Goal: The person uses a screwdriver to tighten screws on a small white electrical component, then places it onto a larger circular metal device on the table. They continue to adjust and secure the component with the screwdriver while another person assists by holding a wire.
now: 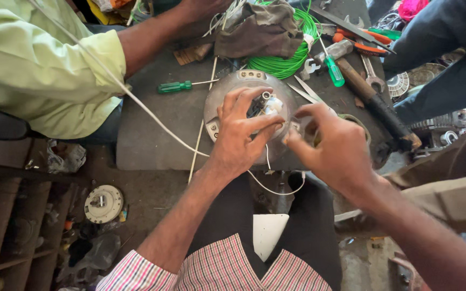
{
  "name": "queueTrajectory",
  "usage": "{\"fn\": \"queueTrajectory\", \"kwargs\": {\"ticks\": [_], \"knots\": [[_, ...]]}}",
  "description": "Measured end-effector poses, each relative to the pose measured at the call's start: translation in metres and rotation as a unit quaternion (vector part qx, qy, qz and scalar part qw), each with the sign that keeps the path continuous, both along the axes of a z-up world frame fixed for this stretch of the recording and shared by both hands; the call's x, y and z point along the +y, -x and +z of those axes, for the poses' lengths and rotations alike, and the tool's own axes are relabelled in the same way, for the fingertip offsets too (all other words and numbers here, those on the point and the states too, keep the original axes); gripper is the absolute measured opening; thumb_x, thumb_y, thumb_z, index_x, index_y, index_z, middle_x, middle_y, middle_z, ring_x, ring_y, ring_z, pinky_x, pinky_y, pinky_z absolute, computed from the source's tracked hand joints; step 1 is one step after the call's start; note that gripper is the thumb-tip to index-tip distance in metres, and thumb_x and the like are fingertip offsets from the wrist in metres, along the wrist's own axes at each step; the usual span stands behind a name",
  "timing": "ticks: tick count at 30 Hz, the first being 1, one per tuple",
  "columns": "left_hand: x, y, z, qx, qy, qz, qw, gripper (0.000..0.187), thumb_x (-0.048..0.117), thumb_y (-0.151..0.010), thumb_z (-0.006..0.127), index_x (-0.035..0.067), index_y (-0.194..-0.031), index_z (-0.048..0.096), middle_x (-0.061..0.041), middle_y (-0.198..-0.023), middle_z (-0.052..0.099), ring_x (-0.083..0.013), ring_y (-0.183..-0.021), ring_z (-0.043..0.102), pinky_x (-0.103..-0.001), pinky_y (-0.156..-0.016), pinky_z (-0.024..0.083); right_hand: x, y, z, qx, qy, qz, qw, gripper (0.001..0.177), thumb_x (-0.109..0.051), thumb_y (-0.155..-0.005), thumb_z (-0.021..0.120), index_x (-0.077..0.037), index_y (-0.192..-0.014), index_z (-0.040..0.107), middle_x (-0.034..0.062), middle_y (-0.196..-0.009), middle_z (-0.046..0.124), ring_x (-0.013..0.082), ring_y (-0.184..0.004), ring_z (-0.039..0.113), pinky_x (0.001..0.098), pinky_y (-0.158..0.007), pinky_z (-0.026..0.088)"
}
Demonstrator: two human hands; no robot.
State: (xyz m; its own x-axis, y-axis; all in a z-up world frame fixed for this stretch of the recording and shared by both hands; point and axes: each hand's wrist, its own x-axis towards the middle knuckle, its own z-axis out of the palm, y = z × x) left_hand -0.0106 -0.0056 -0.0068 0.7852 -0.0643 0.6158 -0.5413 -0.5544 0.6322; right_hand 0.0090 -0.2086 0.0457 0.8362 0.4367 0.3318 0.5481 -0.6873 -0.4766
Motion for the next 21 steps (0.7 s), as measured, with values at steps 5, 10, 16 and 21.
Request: {"fn": "queueTrajectory", "kwargs": {"ticks": [5, 10, 16, 21], "knots": [[0.0, 0.0, -0.001, -0.004, 0.0, 0.001, 1.0, 0.017, 0.019, -0.089, 0.077, 0.017, -0.105, 0.081, -0.009, -0.143, 0.058, -0.031, -0.141, 0.044, -0.047, -0.117, 0.032, 0.003, 0.004, 0.005, -0.23, 0.158, 0.103, 0.955, 0.015, -0.016, -0.096, 0.076, -0.007, -0.104, 0.067, 0.0069, -0.082, 0.063, 0.0242, -0.069, 0.068, 0.0376, -0.06, 0.053], [0.002, 0.0, 0.0, -0.012, -0.01, -0.001, 1.0, 0.016, 0.018, -0.09, 0.078, 0.016, -0.105, 0.081, -0.01, -0.143, 0.058, -0.0319, -0.14, 0.044, -0.048, -0.116, 0.032, 0.009, -0.003, -0.002, 0.061, -0.025, -0.01, 0.998, 0.01, -0.017, -0.095, 0.071, -0.008, -0.1, 0.07, 0.0014, -0.072, 0.065, 0.0164, -0.057, 0.064, 0.0324, -0.052, 0.05], [0.0, 0.0, 0.0, -0.007, -0.003, -0.001, 1.0, 0.017, 0.017, -0.089, 0.079, 0.016, -0.106, 0.081, -0.009, -0.142, 0.058, -0.0313, -0.139, 0.045, -0.047, -0.115, 0.033, -0.001, -0.011, -0.018, 0.362, -0.188, -0.102, 0.907, 0.029, -0.027, -0.106, 0.063, -0.001, -0.102, 0.076, 0.0068, -0.07, 0.065, 0.0159, -0.049, 0.056, 0.0329, -0.045, 0.043], [0.0, 0.0, 0.001, -0.014, -0.007, -0.001, 1.0, 0.017, 0.018, -0.089, 0.079, 0.016, -0.106, 0.081, -0.009, -0.143, 0.058, -0.0313, -0.14, 0.045, -0.047, -0.116, 0.033, -0.005, 0.002, -0.017, -0.152, 0.054, 0.045, 0.986, 0.025, -0.02, -0.093, 0.074, -0.005, -0.112, 0.066, 0.0087, -0.08, 0.066, 0.0207, -0.064, 0.065, 0.0349, -0.057, 0.051]]}}
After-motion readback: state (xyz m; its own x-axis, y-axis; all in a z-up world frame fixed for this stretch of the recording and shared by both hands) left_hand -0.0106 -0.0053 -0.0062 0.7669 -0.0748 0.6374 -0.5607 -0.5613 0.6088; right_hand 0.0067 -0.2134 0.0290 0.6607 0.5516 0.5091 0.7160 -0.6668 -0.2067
